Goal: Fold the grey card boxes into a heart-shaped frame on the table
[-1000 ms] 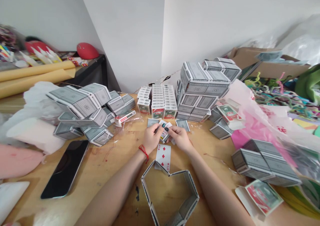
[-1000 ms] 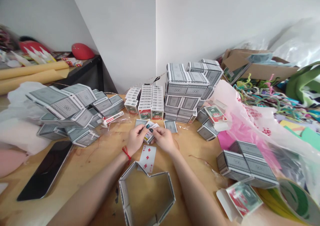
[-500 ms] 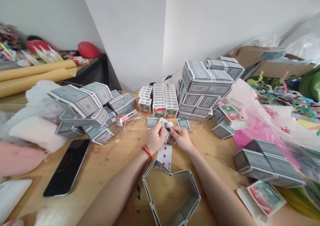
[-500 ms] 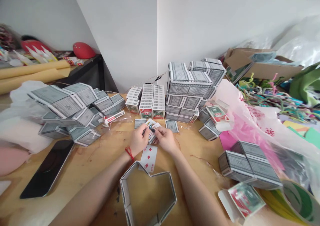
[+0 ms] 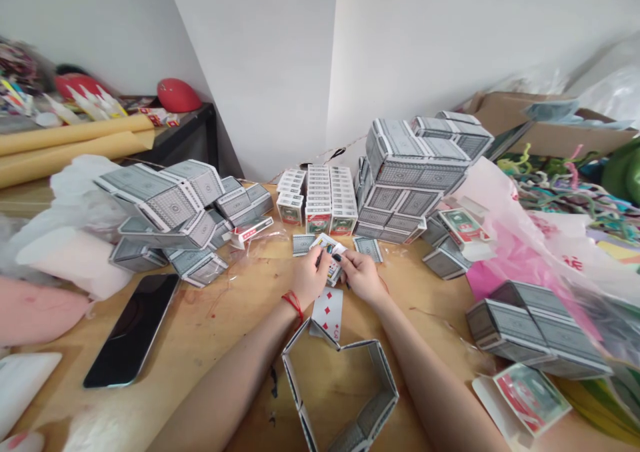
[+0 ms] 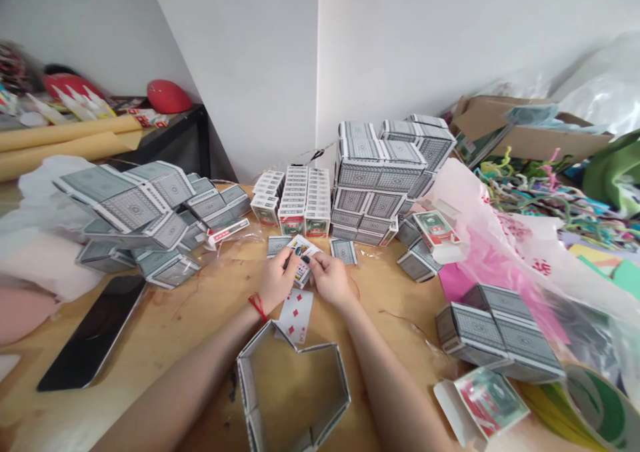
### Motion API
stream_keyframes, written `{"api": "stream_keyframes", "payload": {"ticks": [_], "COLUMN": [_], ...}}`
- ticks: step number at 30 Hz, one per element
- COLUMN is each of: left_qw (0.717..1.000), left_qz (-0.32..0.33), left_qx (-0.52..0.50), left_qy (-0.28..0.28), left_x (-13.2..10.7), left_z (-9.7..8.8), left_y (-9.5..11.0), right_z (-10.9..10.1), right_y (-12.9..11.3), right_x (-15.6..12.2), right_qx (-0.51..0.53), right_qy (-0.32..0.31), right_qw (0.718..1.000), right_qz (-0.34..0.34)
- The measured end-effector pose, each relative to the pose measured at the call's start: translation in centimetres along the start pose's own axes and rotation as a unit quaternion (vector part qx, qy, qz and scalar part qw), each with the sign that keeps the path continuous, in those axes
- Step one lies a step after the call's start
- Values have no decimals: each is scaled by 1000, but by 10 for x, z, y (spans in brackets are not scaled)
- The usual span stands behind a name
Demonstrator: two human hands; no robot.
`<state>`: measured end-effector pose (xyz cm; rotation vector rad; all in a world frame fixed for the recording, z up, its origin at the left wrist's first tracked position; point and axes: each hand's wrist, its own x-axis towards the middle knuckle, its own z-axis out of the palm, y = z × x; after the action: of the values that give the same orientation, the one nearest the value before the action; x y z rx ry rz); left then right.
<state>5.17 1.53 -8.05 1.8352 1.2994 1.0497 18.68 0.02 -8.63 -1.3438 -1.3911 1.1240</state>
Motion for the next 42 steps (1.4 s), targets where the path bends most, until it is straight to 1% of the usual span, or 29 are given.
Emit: {"api": "stream_keyframes", "payload": {"ticks": [3, 8, 13, 19, 21, 25, 28, 31, 35, 37, 40, 42], "left_qw": [1000, 1000, 1000, 997, 995, 986, 984, 985, 987, 991, 996, 997], "left_qz": [3, 8, -12, -23, -32, -52, -45, -34, -35, -30, -9, 2], "left_qx": [-19, -22, -25, -69, -95, -137, -142, -139, -142, -125, -93, -80], "left_qy": [-14, -17, -8, 5, -16, -78, -98, -91, -66, -45, -13, -13], "left_x": [3, 6, 8, 1, -3, -7, -5, -3, -5, -7, -9, -9], "left_z": [0, 0, 2, 0, -1, -2, -2, -1, 1, 0, -2, -4], "left_y": [1, -1, -5, -2, -2, -2, -1, 0, 1, 1, 1, 1], "right_z": [-1, -2, -2, -1, -2, -5, -5, -2, 1, 2, 2, 1], "right_y": [-1, -2, 1, 4, 4, 1, -3, -6, -8, -9, -9, -7], "right_x": [0, -1, 2, 1, 0, -1, -1, -2, -3, -3, -2, -2], "right_qx": [-46, -74, -26, -5, 25, 85, 116, 164, 222, 218, 187, 174], "right_qy": [14, 6, -17, -11, -17, -24, -16, -2, -8, -5, 4, -3], "right_qw": [998, 995, 998, 999, 999, 996, 993, 985, 970, 971, 979, 982], "right_qz": [-38, -65, -46, -32, -14, 10, 16, 46, 98, 99, 81, 73]}}
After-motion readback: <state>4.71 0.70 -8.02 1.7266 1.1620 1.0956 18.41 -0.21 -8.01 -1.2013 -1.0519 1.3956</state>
